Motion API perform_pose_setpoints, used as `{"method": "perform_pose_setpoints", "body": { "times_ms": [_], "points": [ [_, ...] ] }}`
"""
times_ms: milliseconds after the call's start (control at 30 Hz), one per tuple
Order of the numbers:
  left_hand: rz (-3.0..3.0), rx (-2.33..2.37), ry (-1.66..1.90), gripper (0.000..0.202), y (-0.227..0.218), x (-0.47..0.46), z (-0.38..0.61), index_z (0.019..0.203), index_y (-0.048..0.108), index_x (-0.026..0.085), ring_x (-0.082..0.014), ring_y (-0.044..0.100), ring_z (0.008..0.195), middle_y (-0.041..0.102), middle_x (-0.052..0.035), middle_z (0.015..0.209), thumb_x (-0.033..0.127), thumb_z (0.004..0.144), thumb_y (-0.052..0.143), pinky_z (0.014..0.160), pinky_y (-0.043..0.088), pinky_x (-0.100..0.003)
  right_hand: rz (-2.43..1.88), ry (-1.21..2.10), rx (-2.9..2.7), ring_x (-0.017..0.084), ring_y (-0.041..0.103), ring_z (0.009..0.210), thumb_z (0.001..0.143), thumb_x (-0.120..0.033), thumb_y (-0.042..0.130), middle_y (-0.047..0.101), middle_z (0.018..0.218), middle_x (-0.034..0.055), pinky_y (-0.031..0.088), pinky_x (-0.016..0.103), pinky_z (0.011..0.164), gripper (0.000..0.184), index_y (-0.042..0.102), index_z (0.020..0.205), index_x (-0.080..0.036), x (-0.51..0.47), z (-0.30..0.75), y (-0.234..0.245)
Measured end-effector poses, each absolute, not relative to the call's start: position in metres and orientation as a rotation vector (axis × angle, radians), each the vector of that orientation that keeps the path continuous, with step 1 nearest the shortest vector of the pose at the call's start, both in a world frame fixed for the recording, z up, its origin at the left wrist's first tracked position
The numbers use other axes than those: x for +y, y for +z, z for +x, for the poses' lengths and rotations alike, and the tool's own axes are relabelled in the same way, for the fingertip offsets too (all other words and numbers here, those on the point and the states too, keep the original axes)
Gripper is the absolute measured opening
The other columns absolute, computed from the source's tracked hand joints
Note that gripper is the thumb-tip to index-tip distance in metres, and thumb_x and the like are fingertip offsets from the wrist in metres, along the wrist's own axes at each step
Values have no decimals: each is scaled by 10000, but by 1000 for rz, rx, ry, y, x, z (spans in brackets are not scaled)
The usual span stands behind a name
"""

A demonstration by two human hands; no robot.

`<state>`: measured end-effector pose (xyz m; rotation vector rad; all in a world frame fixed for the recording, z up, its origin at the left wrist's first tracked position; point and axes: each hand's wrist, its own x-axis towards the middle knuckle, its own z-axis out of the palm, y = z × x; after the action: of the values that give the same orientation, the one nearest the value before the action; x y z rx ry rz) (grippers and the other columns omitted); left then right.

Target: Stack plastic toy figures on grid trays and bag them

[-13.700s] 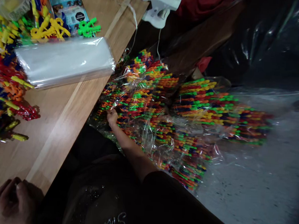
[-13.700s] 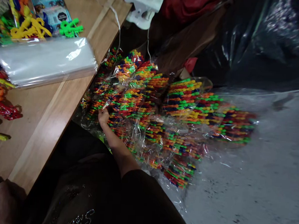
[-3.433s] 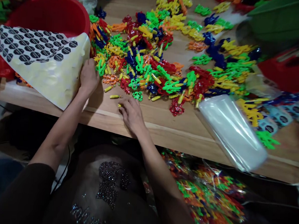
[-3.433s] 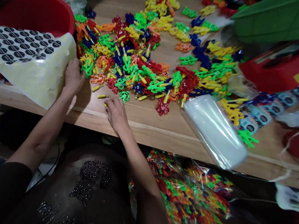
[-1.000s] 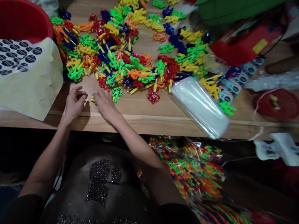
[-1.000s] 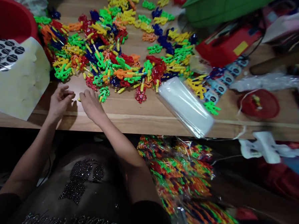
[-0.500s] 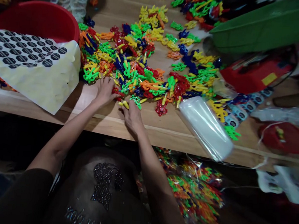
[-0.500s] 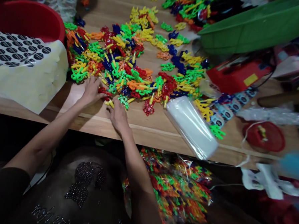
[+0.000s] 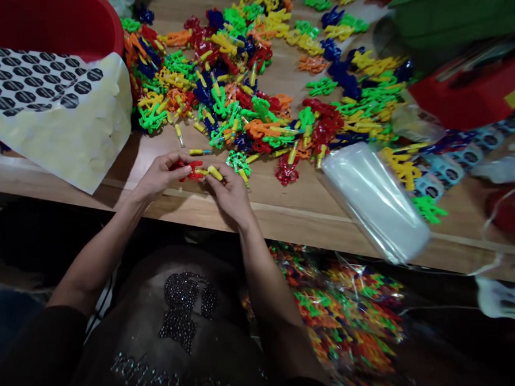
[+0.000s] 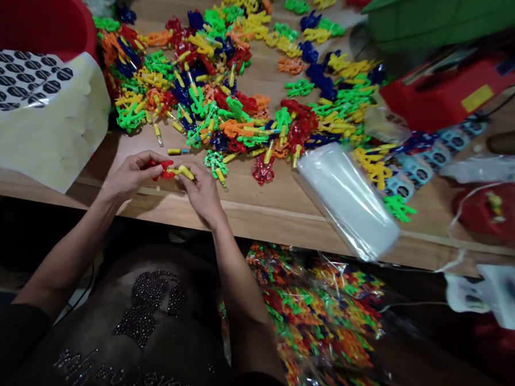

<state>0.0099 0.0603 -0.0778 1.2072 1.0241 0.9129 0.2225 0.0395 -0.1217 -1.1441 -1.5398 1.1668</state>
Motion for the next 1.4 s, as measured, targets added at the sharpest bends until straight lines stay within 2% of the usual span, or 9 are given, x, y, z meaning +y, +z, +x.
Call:
{"method": "perform_pose_setpoints", "body": {
  "times_ms": [267, 433, 533, 733, 900, 1067, 1167, 1233, 1400],
  "points": [
    [1148, 905, 840, 370, -74, 60, 7, 940, 821, 171, -104, 618, 694, 787, -34, 867, 448, 734, 953, 678, 475, -239, -1094, 1313, -1466, 178, 642, 834, 972, -386, 710, 705, 893, 3, 543, 335, 782, 140, 779, 1035, -281, 33, 233, -107],
    [1462, 1139, 817, 155, -73, 53, 16, 974, 830, 168, -159, 685, 790, 823, -59, 938, 251, 847, 795, 754, 509, -281, -1158, 1218, -1498, 181, 601, 806, 942, -394, 699, 685, 825, 4, 493, 319, 722, 147, 748, 910, -258, 33, 235, -114],
    [1680, 1332, 774, 164, -70, 46, 25, 1004, 830, 178, -181, 701, 832, 827, -53, 949, 160, 882, 722, 791, 511, -302, -1200, 1154, -1530, 182, 608, 788, 940, -378, 675, 697, 819, 7, 486, 324, 711, 153, 754, 928, -248, 29, 233, -116],
    [1675, 1213, 892, 337, -62, 62, 20, 1226, 773, 208, -220, 718, 1064, 789, -70, 1189, 264, 895, 794, 938, 536, -322, -1244, 753, -1559, 226, 704, 886, 998, -382, 644, 752, 963, 37, 581, 435, 852, 181, 776, 978, -260, 38, 262, -95],
    [1850, 1521, 1013, 340, -77, 116, -7, 1251, 745, 197, -296, 646, 1183, 712, -102, 1216, 245, 914, 756, 1089, 481, -438, -1338, 25, -1435, 306, 619, 1305, 1044, -470, 603, 659, 1340, 104, 484, 611, 1137, 349, 713, 1319, -285, 66, 311, -68],
    [2045, 1573, 724, 324, -111, 136, 3, 1114, 749, 185, -399, 525, 1349, 650, -159, 1332, 77, 814, 697, 1197, 363, -578, -1334, 447, -1530, 253, 673, 1063, 1030, -369, 597, 698, 1125, 72, 565, 514, 1019, 237, 732, 1186, -253, 71, 271, -86],
    [1937, 1539, 818, 145, -120, 129, 13, 811, 685, 195, -397, 538, 1320, 668, -146, 1252, 64, 752, 706, 1218, 343, -579, -1326, 689, -1683, 263, 644, 1013, 974, -233, 621, 673, 1030, 77, 564, 456, 970, 134, 738, 1039, -232, 72, 227, -113],
    [1845, 1528, 888, 177, -120, 125, 12, 726, 610, 207, -363, 581, 1241, 683, -125, 1132, 67, 722, 718, 1184, 395, -544, -1363, 708, -1827, 303, 603, 1108, 954, -117, 560, 660, 1115, 122, 517, 492, 1043, 220, 736, 1048, -210, 75, 204, -126],
    [1631, 1534, 1012, 177, -112, 117, -5, 915, 607, 211, -244, 672, 937, 683, -51, 934, 196, 781, 720, 947, 560, -442, -1502, 624, -1968, 387, 499, 1244, 1008, -93, 462, 635, 1293, 206, 369, 623, 1156, 269, 701, 1088, -188, 81, 180, -133]
  ]
}}
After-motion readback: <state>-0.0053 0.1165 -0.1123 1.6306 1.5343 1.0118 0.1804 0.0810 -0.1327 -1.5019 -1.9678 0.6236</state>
